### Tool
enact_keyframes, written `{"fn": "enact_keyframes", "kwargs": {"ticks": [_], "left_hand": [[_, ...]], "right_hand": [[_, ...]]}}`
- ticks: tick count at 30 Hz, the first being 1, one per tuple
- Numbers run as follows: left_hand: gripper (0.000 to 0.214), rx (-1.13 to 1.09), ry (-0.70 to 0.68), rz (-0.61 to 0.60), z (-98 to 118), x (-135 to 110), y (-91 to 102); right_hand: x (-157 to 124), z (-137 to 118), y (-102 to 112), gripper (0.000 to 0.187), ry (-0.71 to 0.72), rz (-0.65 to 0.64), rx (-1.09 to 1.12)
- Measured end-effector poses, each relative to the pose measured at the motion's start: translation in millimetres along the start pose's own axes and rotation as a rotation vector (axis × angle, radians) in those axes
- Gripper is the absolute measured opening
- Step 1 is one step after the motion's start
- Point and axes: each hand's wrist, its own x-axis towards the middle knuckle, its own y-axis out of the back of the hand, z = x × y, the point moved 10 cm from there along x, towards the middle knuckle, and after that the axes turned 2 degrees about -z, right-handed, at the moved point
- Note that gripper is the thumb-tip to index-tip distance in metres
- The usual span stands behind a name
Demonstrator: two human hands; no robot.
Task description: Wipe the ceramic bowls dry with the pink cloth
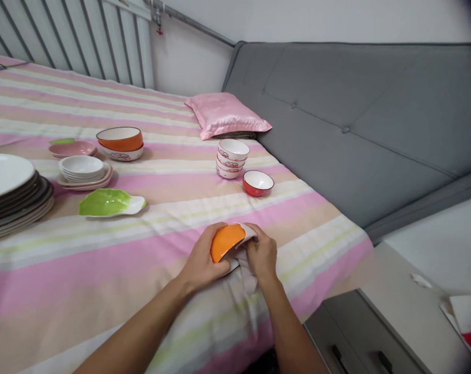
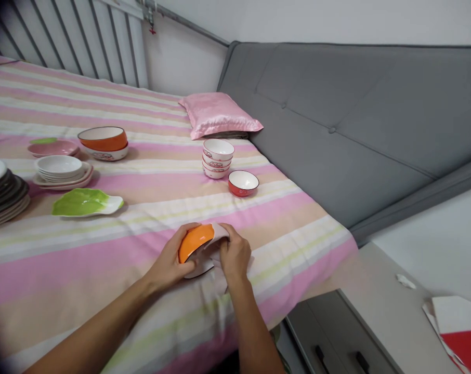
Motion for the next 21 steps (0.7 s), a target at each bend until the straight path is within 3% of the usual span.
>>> {"fn": "enact_keyframes", "kwargs": {"ticks": [5,10,14,21], "left_hand": [[0.082,-0.093,0.148,-0.012,-14.9,0.6,-1.5],[0.071,-0.118,0.150,-0.124,-19.4,3.1,-7.3],[0.066,-0.031,0.074,-0.044,-11.5,4.3,0.2],[0.066,0.118,-0.181,0.074,18.1,-2.0,9.3]], "right_hand": [[0.5,10.7,-3.0,0.041,-0.053,0.003,0.137],[0.9,30.2,-6.5,0.031,-0.097,0.038,0.303],[-2.3,29.9,-5.1,0.033,-0.085,0.047,0.337],[-13.3,8.2,17.7,0.036,-0.012,0.152,0.255]]}}
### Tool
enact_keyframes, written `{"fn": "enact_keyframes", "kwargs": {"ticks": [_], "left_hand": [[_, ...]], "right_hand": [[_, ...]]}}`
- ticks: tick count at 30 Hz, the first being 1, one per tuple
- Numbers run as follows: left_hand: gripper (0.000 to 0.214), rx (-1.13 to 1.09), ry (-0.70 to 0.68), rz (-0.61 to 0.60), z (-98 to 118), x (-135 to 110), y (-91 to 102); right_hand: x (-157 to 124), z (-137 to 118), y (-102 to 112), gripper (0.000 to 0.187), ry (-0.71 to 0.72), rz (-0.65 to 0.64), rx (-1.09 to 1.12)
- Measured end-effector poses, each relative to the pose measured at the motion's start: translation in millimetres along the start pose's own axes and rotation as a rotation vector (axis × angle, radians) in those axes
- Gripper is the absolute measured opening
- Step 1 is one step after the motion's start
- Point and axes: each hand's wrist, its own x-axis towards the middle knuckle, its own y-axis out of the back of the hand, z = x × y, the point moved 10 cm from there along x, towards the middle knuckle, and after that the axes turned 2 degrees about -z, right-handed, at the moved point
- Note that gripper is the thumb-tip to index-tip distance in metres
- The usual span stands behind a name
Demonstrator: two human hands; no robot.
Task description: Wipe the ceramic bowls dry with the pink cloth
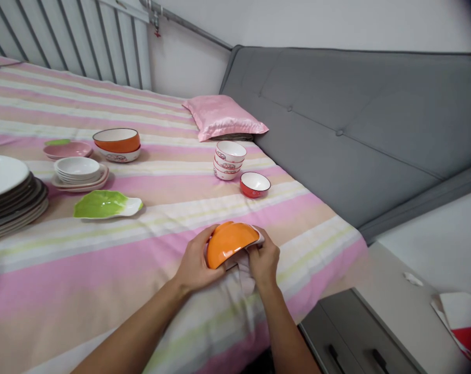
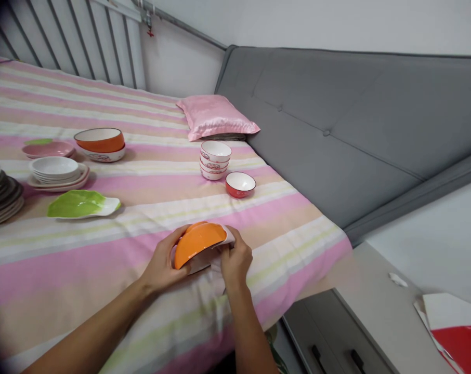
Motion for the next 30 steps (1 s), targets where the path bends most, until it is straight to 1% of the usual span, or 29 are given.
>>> {"fn": "enact_keyframes", "kwargs": {"ticks": [4,7,11,15,19,22,25,27,28,30], "left_hand": [[0.068,0.171,-0.077,0.017,2.7,-3.8,4.5],[0.070,0.242,-0.125,0.007,5.9,-5.8,4.8],[0.072,0.277,-0.168,-0.005,11.0,-7.5,4.4],[0.074,0.295,-0.202,-0.012,14.4,-7.9,3.5],[0.074,0.329,-0.199,-0.035,13.2,-7.1,0.2],[0.075,0.334,-0.198,-0.050,12.8,-7.4,-1.8],[0.076,0.330,-0.185,-0.062,11.3,-7.3,-2.7],[0.076,0.322,-0.159,-0.067,8.7,-6.0,-2.9],[0.075,0.315,-0.142,-0.073,6.8,-5.1,-3.5],[0.072,0.284,-0.087,-0.081,1.1,-3.1,-4.7]], "right_hand": [[-3.7,-9.2,1.2,0.039,0.063,0.011,-0.020],[-6.5,-13.8,1.0,0.041,0.107,0.016,-0.039],[-10.2,-24.7,4.5,0.037,0.222,0.052,-0.065],[-14.8,-38.4,10.2,0.032,0.372,0.127,-0.141],[-21.2,-53.5,13.6,0.027,0.518,0.197,-0.197],[-25.3,-61.9,14.4,0.026,0.587,0.222,-0.215],[-27.0,-65.8,13.8,0.027,0.617,0.215,-0.199],[-25.5,-64.7,13.4,0.028,0.597,0.202,-0.173],[-23.1,-62.2,12.4,0.028,0.564,0.184,-0.159],[-15.3,-51.9,7.8,0.031,0.443,0.118,-0.127]]}}
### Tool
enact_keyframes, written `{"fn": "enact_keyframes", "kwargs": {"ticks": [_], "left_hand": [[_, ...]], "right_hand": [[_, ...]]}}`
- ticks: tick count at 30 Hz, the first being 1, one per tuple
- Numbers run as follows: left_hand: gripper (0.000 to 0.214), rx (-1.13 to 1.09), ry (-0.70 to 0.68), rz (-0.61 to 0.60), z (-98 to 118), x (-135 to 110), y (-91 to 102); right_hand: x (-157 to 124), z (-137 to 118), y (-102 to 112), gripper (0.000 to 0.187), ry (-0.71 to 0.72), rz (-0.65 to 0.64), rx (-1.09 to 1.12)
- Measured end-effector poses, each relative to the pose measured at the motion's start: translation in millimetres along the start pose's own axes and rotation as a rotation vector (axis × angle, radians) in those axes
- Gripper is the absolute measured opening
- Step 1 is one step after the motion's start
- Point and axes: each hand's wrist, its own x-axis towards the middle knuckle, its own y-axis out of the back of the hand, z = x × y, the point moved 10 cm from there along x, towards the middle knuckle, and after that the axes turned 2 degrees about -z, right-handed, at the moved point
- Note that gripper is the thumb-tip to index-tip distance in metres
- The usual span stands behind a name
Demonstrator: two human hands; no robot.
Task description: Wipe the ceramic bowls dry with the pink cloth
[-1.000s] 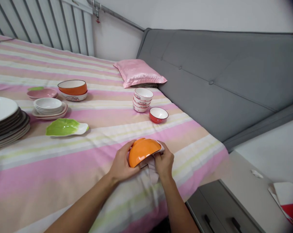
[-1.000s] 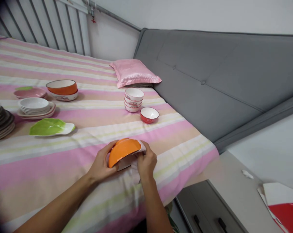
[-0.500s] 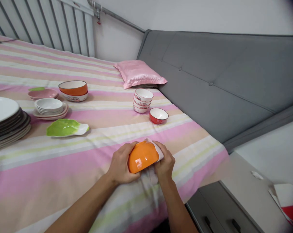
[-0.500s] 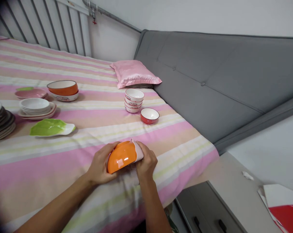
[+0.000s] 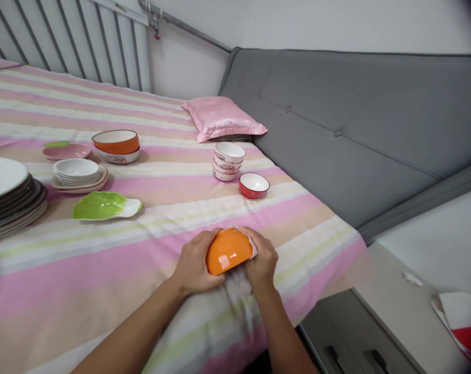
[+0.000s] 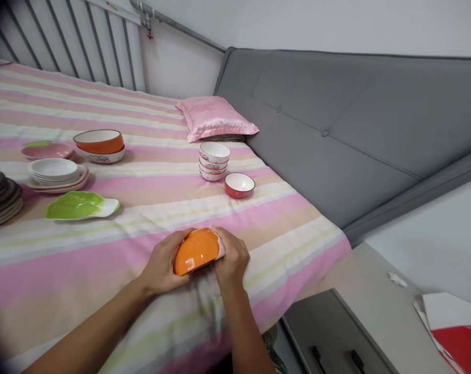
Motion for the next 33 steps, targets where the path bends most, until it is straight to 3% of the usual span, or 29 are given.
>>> {"fn": "enact_keyframes", "kwargs": {"ticks": [4,9,14,17,24,33], "left_hand": [[0.077,-0.145,0.143,-0.035,-13.5,0.4,-9.6],[0.088,-0.394,0.259,-0.083,-19.2,-1.0,-16.9],[0.069,-0.395,0.243,-0.148,-12.3,2.4,-13.3],[0.069,-0.321,0.191,-0.099,-10.8,3.9,-7.3],[0.075,-0.186,0.012,-0.059,-2.7,1.2,-0.2],[0.074,-0.127,-0.119,0.001,6.6,-0.8,8.5]], "right_hand": [[-1.0,27.2,-18.0,0.048,-0.265,-0.152,0.117],[-2.9,41.6,-26.8,0.051,-0.358,-0.208,0.164],[-7.4,50.4,-26.7,0.045,-0.427,-0.217,0.140],[-10.5,51.3,-23.7,0.044,-0.460,-0.187,0.193],[-10.6,33.5,-9.9,0.044,-0.343,-0.036,0.357],[-5.3,8.6,-1.0,0.035,-0.138,0.013,0.347]]}}
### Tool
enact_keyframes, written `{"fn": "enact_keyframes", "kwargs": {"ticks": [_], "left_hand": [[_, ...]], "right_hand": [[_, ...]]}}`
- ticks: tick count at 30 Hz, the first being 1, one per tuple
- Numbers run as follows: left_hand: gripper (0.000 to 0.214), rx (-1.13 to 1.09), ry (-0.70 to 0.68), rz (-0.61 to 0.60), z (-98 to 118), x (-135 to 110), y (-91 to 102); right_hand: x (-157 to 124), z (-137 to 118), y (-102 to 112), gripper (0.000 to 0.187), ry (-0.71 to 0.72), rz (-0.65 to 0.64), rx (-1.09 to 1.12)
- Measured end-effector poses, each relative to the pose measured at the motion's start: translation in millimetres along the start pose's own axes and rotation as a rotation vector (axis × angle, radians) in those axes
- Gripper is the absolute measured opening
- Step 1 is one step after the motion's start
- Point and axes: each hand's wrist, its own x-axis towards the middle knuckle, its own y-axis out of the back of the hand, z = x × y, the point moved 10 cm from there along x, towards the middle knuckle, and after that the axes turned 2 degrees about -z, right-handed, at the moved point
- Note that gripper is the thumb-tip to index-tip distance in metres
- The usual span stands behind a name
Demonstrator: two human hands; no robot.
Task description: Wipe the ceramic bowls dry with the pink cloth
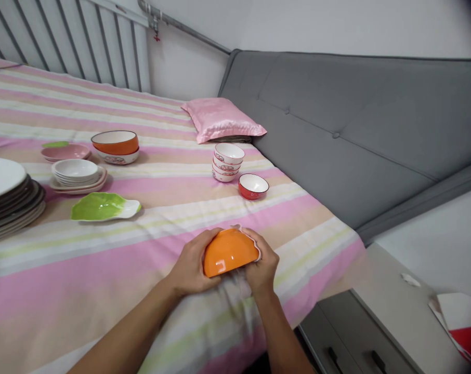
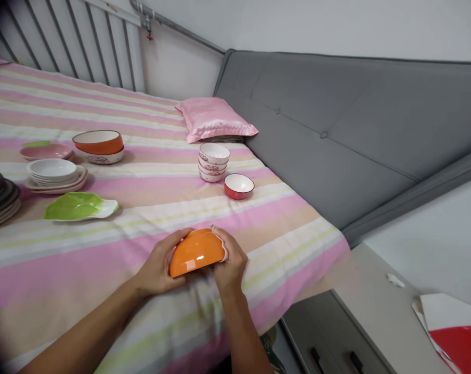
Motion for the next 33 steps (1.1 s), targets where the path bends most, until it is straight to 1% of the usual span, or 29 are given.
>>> {"fn": "enact_keyframes", "kwargs": {"ticks": [4,7,10,14,17,20,23,25,29,33], "left_hand": [[0.073,0.020,0.022,-0.002,-1.5,-0.6,-0.5],[0.069,0.014,0.083,-0.009,-6.4,0.0,-1.8],[0.066,-0.010,0.152,0.006,-12.1,0.8,-1.4],[0.065,-0.054,0.220,0.027,-17.2,2.2,-0.6],[0.064,-0.113,0.260,0.042,-21.1,2.0,-0.4],[0.066,-0.154,0.288,0.065,-26.1,0.6,0.4],[0.067,-0.159,0.314,0.113,-30.7,-0.7,5.2],[0.065,-0.142,0.315,0.147,-30.6,-0.6,10.5],[0.062,-0.110,0.268,0.184,-24.5,0.2,19.1],[0.064,0.001,0.248,0.202,-23.7,-2.2,21.5]], "right_hand": [[0.8,2.6,-1.4,0.036,-0.025,-0.023,-0.040],[0.3,13.8,-0.8,0.041,-0.127,-0.020,-0.059],[-1.3,22.0,-3.1,0.041,-0.204,-0.025,0.005],[-2.1,22.7,-10.3,0.038,-0.213,-0.067,0.124],[-1.9,23.9,-6.1,0.036,-0.207,-0.029,0.111],[-2.4,24.4,-1.8,0.040,-0.179,-0.008,0.046],[-3.0,20.8,-1.4,0.044,-0.118,-0.026,-0.020],[-2.4,13.6,-3.6,0.047,-0.042,-0.056,-0.049],[-0.6,-5.2,-11.0,0.054,0.117,-0.136,-0.066],[-0.7,-17.5,-17.2,0.056,0.180,-0.201,-0.032]]}}
